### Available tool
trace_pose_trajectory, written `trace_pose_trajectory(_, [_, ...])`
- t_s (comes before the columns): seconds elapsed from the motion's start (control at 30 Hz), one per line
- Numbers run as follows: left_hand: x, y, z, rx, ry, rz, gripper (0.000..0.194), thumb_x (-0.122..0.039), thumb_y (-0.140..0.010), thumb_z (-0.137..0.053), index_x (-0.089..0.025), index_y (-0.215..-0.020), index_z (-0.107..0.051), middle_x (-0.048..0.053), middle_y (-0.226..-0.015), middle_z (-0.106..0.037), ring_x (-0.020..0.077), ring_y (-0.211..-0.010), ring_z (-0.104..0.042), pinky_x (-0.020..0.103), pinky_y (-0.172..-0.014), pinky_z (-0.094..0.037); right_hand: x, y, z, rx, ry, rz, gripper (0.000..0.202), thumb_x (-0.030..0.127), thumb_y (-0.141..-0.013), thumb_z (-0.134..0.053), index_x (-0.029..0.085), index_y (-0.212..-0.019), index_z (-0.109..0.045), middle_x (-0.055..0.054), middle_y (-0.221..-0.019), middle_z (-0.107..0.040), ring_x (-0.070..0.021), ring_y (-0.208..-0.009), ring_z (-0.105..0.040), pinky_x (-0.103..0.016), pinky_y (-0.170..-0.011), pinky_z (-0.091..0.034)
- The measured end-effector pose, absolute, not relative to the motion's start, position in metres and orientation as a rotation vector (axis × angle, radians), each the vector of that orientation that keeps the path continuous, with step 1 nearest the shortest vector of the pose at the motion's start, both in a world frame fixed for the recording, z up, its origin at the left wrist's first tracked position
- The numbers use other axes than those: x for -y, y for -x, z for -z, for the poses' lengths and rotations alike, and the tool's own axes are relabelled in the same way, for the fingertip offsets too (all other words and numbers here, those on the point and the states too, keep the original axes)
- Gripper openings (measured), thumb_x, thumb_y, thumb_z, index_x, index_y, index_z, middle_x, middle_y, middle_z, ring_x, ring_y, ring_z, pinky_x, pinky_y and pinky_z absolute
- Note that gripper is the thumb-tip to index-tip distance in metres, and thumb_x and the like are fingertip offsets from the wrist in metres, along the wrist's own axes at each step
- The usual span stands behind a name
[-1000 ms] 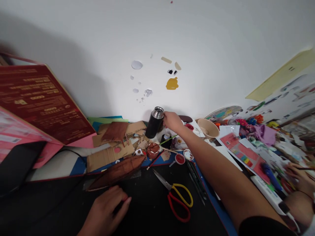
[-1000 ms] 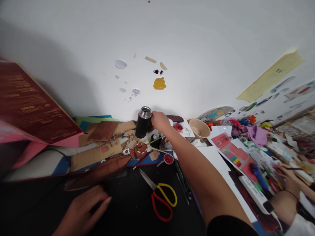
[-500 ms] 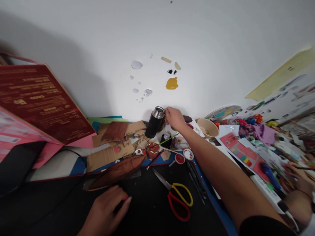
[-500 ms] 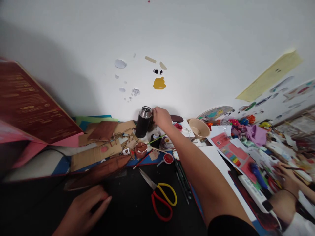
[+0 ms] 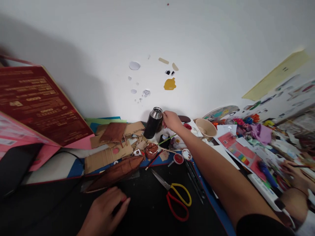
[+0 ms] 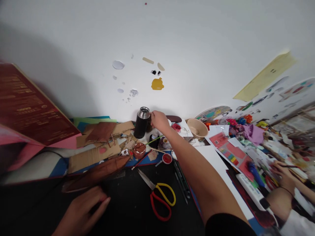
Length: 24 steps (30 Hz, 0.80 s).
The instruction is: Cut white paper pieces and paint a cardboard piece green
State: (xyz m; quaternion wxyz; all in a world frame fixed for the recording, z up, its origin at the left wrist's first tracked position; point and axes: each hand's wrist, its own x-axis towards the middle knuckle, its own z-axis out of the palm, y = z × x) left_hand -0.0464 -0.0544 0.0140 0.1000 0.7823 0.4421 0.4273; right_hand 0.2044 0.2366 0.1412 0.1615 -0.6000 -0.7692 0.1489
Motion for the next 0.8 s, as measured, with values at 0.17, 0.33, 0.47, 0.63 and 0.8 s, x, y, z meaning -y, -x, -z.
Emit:
trace_pose_trajectory(0.17, [0.054,0.046,-0.015,-1.306,-2.320,-1.261,0.027,-0.020,-0.105,-0.056,-0.024,-0.078,-0.059,-0.005,-0.064,-0.061,0.0115,-0.055,-0.062,0.022,-0.056,-0.047,-0.233,-0.201,-0.145,2.208,1.706,-0.394,0.038,0.028,-0.116,-0.042,0.020,-0.089,-0.068,-0.004,-0.075,-0.078,-0.0154,-0.058,-0.069,-0.025,-0.067,-0.048])
trace_pose_trajectory(0.33, [0.054,0.046,-0.015,-1.314,-2.300,-1.263,0.026,-0.020,-0.103,-0.058,-0.024,-0.078,-0.059,-0.005,-0.064,-0.062,0.0119,-0.055,-0.062,0.022,-0.057,-0.048,-0.235,-0.199,-0.143,2.190,1.701,-0.402,0.037,0.030,-0.117,-0.038,0.020,-0.097,-0.068,-0.005,-0.082,-0.080,-0.0160,-0.060,-0.071,-0.025,-0.068,-0.050])
trace_pose_trajectory(0.47, [0.054,0.046,-0.014,-1.313,-2.297,-1.268,0.026,-0.020,-0.104,-0.057,-0.024,-0.078,-0.059,-0.004,-0.064,-0.061,0.0120,-0.055,-0.062,0.022,-0.056,-0.047,-0.238,-0.201,-0.136,2.180,1.734,-0.492,0.035,0.029,-0.116,-0.040,0.020,-0.097,-0.068,-0.005,-0.082,-0.081,-0.0152,-0.056,-0.071,-0.024,-0.062,-0.050])
trace_pose_trajectory(0.63, [0.054,0.046,-0.012,-1.309,-2.304,-1.250,0.027,-0.022,-0.105,-0.056,-0.024,-0.078,-0.059,-0.004,-0.064,-0.062,0.0121,-0.054,-0.062,0.022,-0.056,-0.046,-0.238,-0.202,-0.136,2.173,1.741,-0.507,0.036,0.030,-0.116,-0.041,0.020,-0.094,-0.068,-0.006,-0.081,-0.081,-0.0145,-0.054,-0.069,-0.024,-0.060,-0.048])
trace_pose_trajectory(0.8, [0.054,0.046,-0.012,-1.321,-2.315,-1.237,0.027,-0.021,-0.105,-0.056,-0.024,-0.078,-0.059,-0.004,-0.066,-0.062,0.0121,-0.056,-0.063,0.022,-0.059,-0.048,-0.236,-0.200,-0.137,2.182,1.739,-0.544,0.039,0.028,-0.116,-0.042,0.020,-0.087,-0.068,-0.005,-0.079,-0.081,-0.0139,-0.053,-0.069,-0.023,-0.059,-0.048])
